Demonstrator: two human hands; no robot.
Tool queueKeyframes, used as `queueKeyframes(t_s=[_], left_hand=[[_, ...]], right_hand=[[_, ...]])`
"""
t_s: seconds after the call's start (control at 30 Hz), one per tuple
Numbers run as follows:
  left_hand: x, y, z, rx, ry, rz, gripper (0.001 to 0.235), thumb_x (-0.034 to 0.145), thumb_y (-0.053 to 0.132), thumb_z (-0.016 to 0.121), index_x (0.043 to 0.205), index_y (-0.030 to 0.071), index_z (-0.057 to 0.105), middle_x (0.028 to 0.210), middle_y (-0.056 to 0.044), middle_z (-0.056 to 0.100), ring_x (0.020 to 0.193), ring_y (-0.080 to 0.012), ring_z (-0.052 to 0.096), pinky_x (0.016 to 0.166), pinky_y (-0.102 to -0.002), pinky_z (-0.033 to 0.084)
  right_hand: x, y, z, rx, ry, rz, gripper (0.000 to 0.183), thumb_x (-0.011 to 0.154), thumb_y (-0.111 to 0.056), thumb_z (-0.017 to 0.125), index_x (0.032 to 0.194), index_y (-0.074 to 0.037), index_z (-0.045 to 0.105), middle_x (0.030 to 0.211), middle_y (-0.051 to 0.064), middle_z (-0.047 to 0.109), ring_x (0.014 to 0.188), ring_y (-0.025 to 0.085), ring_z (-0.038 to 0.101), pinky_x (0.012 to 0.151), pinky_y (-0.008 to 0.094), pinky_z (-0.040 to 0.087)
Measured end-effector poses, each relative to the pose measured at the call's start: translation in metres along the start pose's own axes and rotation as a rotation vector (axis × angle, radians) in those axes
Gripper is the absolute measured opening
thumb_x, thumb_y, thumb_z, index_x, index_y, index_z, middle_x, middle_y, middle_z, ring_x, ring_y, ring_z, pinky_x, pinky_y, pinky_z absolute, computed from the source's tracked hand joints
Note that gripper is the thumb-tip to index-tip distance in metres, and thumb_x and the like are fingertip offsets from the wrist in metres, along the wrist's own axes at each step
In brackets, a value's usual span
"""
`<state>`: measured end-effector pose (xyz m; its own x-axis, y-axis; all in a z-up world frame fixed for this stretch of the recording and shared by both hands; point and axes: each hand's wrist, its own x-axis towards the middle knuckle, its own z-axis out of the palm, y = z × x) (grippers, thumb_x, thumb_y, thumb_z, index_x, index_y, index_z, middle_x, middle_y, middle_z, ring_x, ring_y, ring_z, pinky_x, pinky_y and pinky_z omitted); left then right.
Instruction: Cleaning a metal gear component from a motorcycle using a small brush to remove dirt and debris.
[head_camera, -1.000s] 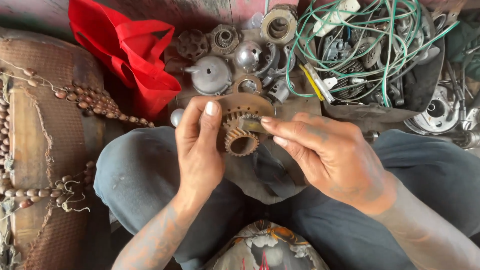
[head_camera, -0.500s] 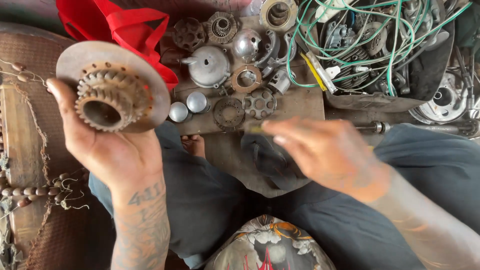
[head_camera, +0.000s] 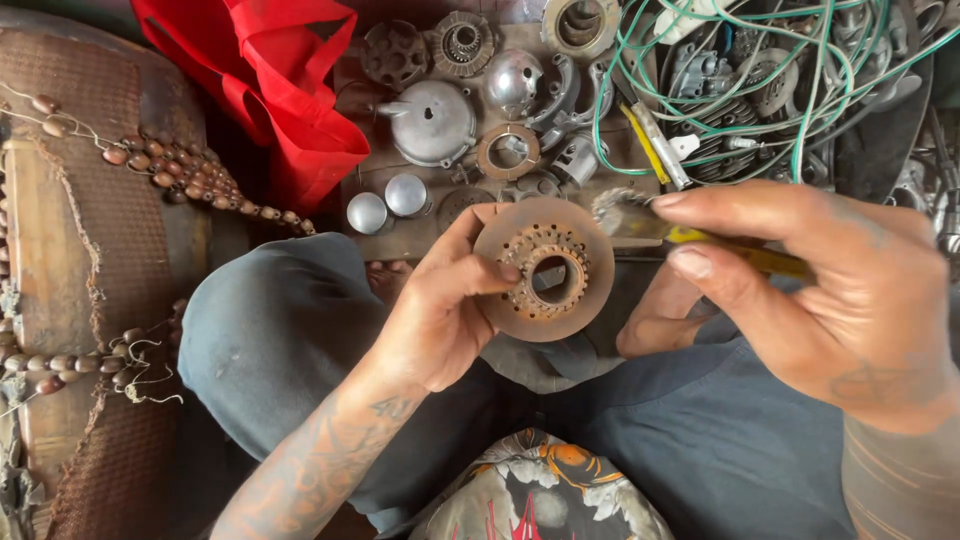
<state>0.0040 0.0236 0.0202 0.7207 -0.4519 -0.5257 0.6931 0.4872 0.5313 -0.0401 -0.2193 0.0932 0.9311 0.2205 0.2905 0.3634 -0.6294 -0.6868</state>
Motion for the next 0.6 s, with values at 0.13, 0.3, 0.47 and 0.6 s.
queueKeyframes(t_s=[0.13,0.3,0.47,0.6], left_hand=[[-0.003,0.000,-0.001,0.177,-0.112,0.036,0.071,0.073,0.001,0.076,0.138,0.006,0.048,0.116,-0.012,0.064,0.102,-0.0195,0.064,0.082,-0.030,0.057],[-0.005,-0.003,-0.003,0.309,-0.109,0.125,0.083,0.070,0.012,0.085,0.144,0.006,0.048,0.120,-0.011,0.066,0.109,-0.0187,0.063,0.094,-0.033,0.055],[-0.014,-0.020,0.000,0.850,-0.005,0.435,0.076,0.070,0.008,0.087,0.139,0.002,0.053,0.138,-0.014,0.066,0.127,-0.0203,0.064,0.110,-0.032,0.052],[-0.021,-0.030,0.003,0.884,-0.009,0.487,0.069,0.072,0.011,0.088,0.134,0.000,0.058,0.129,-0.013,0.071,0.118,-0.0163,0.068,0.101,-0.028,0.057]], right_hand=[[-0.007,0.007,-0.010,-0.099,0.084,0.092,0.027,0.102,0.000,0.074,0.125,0.011,0.067,0.113,0.019,0.074,0.096,0.021,0.071,0.089,0.030,0.059],[-0.011,0.019,-0.022,-0.332,0.140,0.025,0.018,0.113,-0.001,0.078,0.129,0.007,0.076,0.117,0.015,0.075,0.108,0.032,0.054,0.088,0.035,0.049],[-0.008,0.022,-0.023,-0.513,0.176,-0.126,0.015,0.118,0.001,0.067,0.120,0.003,0.081,0.107,0.013,0.075,0.108,0.036,0.061,0.107,0.044,0.038],[-0.003,0.019,-0.017,-0.513,0.148,-0.111,0.021,0.115,-0.003,0.060,0.119,0.000,0.080,0.105,0.010,0.072,0.111,0.037,0.059,0.111,0.046,0.028]])
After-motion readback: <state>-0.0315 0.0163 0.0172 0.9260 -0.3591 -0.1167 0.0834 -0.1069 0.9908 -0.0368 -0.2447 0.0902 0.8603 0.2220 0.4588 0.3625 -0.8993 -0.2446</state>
